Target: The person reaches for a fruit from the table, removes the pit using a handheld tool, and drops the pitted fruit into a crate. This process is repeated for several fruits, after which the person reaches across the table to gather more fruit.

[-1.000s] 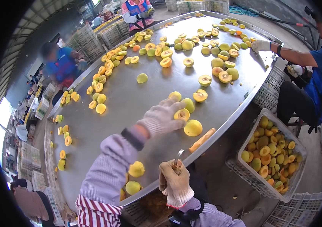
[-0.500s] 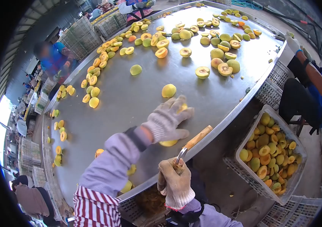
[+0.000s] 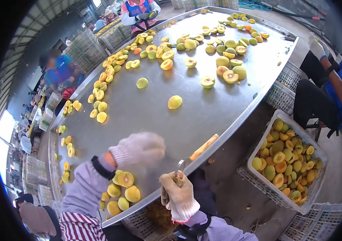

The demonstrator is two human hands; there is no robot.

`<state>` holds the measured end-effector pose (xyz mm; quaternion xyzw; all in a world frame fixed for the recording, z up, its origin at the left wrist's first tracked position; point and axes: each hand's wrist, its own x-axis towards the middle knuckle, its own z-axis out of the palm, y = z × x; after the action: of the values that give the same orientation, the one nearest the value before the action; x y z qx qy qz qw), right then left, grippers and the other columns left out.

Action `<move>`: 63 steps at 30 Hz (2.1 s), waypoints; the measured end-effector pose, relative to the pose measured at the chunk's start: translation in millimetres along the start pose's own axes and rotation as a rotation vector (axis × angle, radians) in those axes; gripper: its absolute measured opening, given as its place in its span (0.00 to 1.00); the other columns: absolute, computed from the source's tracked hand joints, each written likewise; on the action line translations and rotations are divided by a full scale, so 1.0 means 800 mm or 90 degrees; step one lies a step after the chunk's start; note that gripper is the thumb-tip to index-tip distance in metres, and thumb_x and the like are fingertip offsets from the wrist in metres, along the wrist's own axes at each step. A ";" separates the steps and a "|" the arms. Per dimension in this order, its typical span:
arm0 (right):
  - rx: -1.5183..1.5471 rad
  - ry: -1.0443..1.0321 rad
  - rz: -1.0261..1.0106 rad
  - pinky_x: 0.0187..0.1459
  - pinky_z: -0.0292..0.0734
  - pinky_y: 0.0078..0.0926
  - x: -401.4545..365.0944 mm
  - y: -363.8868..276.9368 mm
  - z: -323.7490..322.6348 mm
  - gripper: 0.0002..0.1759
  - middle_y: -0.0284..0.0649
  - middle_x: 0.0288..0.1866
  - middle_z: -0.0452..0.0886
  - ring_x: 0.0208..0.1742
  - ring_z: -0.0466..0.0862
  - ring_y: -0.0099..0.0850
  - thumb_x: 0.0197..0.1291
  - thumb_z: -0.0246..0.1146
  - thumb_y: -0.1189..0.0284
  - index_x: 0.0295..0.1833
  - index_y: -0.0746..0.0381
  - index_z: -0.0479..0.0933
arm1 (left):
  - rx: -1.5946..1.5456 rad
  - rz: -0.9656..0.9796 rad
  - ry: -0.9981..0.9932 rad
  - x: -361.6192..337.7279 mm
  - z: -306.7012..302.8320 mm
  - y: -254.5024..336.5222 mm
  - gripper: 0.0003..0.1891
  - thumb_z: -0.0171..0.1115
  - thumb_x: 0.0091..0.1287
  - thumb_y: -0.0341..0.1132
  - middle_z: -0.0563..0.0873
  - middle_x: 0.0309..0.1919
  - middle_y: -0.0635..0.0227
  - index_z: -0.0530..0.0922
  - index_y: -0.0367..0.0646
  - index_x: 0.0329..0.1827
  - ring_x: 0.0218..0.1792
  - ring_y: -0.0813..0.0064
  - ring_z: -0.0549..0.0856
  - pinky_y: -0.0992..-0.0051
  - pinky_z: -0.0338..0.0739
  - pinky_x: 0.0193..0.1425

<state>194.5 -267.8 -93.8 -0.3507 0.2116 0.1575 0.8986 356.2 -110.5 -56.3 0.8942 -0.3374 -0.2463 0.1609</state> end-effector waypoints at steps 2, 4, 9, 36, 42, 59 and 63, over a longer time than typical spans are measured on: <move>0.003 -0.014 0.031 0.17 0.64 0.17 0.003 -0.001 -0.004 0.13 0.29 0.20 0.73 0.15 0.71 0.18 0.69 0.67 0.64 0.40 0.59 0.72 | 0.060 0.056 0.096 0.060 -0.003 0.013 0.20 0.66 0.68 0.45 0.78 0.68 0.55 0.84 0.47 0.60 0.69 0.54 0.76 0.60 0.72 0.73; -0.012 -0.022 0.053 0.17 0.62 0.17 0.007 -0.001 -0.007 0.13 0.28 0.20 0.72 0.15 0.69 0.18 0.70 0.66 0.62 0.41 0.58 0.72 | 0.272 0.008 0.197 0.123 0.000 0.020 0.27 0.67 0.67 0.46 0.69 0.76 0.55 0.77 0.51 0.70 0.76 0.52 0.68 0.60 0.66 0.78; -0.008 -0.030 0.060 0.15 0.62 0.17 0.017 0.001 -0.008 0.13 0.28 0.19 0.72 0.12 0.68 0.18 0.68 0.67 0.62 0.42 0.59 0.74 | 0.239 -0.129 0.201 0.217 0.012 -0.006 0.33 0.65 0.68 0.48 0.59 0.82 0.55 0.70 0.55 0.76 0.81 0.51 0.58 0.60 0.58 0.83; -0.512 0.049 -0.315 0.46 0.82 0.30 0.010 0.077 -0.010 0.26 0.42 0.34 0.87 0.37 0.88 0.34 0.63 0.66 0.55 0.56 0.63 0.73 | -0.142 -0.426 -0.062 -0.478 -0.006 0.147 0.32 0.68 0.66 0.50 0.86 0.56 0.56 0.76 0.43 0.69 0.57 0.57 0.85 0.69 0.79 0.63; -0.369 -0.079 -0.161 0.12 0.66 0.23 -0.016 0.093 0.009 0.12 0.37 0.24 0.78 0.14 0.75 0.26 0.67 0.62 0.70 0.52 0.62 0.72 | -0.346 -0.372 -0.064 -0.602 0.139 0.157 0.34 0.56 0.75 0.56 0.80 0.66 0.56 0.71 0.38 0.74 0.69 0.63 0.77 0.70 0.70 0.73; -0.756 -0.462 -0.112 0.35 0.68 0.16 -0.256 0.110 0.051 0.06 0.25 0.35 0.73 0.34 0.71 0.16 0.72 0.64 0.72 0.50 0.59 0.76 | -1.053 0.117 0.437 -0.469 0.229 0.206 0.21 0.67 0.71 0.39 0.72 0.73 0.60 0.80 0.41 0.64 0.74 0.66 0.69 0.68 0.63 0.78; -0.644 -0.526 -0.162 0.32 0.66 0.17 -0.245 0.144 0.048 0.07 0.23 0.32 0.72 0.31 0.69 0.15 0.72 0.64 0.71 0.52 0.59 0.76 | -1.017 0.211 0.308 -0.468 0.246 0.190 0.18 0.66 0.70 0.36 0.74 0.69 0.61 0.81 0.41 0.61 0.72 0.66 0.71 0.68 0.64 0.76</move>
<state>-13.6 -186.3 -37.1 -0.6621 -0.2931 0.2518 0.6421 -75.4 11.2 -25.8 0.4795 -0.1450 -0.1858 0.8453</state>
